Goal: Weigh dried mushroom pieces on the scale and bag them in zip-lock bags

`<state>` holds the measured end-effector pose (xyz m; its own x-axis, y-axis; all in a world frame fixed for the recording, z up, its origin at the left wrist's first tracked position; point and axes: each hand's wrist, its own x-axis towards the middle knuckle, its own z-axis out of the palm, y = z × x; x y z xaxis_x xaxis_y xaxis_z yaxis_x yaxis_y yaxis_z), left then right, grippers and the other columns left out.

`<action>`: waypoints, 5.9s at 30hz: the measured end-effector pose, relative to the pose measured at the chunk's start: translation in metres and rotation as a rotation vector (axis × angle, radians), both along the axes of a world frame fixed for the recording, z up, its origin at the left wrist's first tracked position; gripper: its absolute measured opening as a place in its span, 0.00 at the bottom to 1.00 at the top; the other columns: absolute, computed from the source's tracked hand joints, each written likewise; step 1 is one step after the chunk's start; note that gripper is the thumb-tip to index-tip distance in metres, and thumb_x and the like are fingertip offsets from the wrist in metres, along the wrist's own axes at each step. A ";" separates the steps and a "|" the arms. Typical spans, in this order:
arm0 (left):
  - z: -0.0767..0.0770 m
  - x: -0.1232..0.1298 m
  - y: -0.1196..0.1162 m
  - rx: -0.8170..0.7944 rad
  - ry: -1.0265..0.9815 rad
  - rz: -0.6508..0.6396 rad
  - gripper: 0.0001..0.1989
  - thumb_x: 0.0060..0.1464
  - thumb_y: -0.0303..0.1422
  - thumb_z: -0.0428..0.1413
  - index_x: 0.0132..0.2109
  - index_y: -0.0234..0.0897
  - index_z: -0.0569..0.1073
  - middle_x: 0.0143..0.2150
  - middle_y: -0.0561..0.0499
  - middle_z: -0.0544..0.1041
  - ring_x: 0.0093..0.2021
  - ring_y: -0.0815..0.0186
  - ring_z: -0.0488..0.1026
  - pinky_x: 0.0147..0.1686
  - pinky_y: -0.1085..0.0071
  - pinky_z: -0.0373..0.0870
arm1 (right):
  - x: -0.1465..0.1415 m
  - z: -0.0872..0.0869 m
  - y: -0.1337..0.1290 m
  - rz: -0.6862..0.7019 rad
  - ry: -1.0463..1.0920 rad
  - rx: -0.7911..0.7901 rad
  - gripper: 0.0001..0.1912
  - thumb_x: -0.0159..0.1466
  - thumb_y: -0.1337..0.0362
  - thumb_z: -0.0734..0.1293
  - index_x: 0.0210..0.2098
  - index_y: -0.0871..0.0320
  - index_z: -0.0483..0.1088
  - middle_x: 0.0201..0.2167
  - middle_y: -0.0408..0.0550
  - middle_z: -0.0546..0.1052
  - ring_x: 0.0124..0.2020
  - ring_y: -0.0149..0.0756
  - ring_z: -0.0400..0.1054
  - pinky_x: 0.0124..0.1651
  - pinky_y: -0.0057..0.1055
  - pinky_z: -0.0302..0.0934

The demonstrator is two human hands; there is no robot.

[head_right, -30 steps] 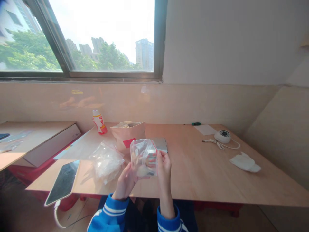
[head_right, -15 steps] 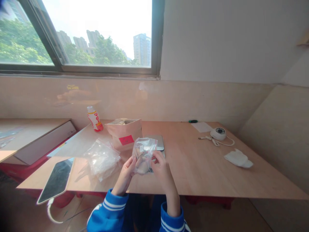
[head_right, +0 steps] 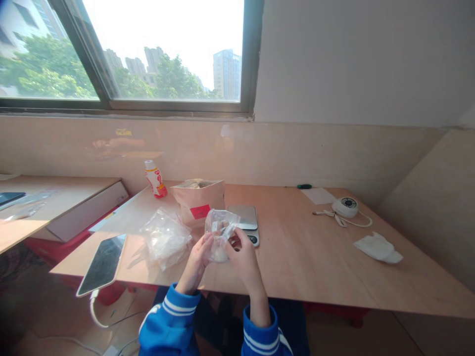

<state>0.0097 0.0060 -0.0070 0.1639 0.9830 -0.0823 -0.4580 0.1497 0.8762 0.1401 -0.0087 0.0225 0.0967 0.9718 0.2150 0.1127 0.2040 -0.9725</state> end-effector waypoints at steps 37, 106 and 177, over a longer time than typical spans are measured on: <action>-0.010 0.009 -0.005 -0.030 -0.322 -0.127 0.22 0.48 0.34 0.62 0.52 0.35 0.72 0.51 0.43 0.75 0.51 0.58 0.72 0.51 0.65 0.66 | -0.005 -0.005 0.005 -0.196 0.581 -0.020 0.22 0.56 0.52 0.70 0.47 0.56 0.71 0.41 0.50 0.79 0.36 0.35 0.73 0.31 0.27 0.63; 0.010 -0.059 -0.001 0.018 -0.398 0.150 0.27 0.50 0.29 0.58 0.59 0.40 0.65 0.52 0.46 0.74 0.54 0.55 0.71 0.52 0.61 0.69 | -0.032 0.062 0.052 0.469 -0.395 0.301 0.09 0.63 0.61 0.64 0.36 0.52 0.77 0.38 0.44 0.78 0.36 0.35 0.72 0.37 0.29 0.65; 0.011 -0.121 -0.006 0.009 -0.174 0.462 0.26 0.44 0.35 0.65 0.52 0.38 0.72 0.50 0.43 0.77 0.48 0.56 0.75 0.45 0.64 0.73 | -0.046 0.073 0.120 -0.031 -0.576 0.640 0.23 0.70 0.53 0.51 0.46 0.53 0.74 0.50 0.51 0.73 0.54 0.40 0.63 0.58 0.44 0.55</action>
<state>-0.1114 0.0003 0.0045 -0.2789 0.9566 -0.0839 -0.6147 -0.1108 0.7809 0.0936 0.1117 0.0952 -0.1716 0.6458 0.7440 0.5680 0.6819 -0.4609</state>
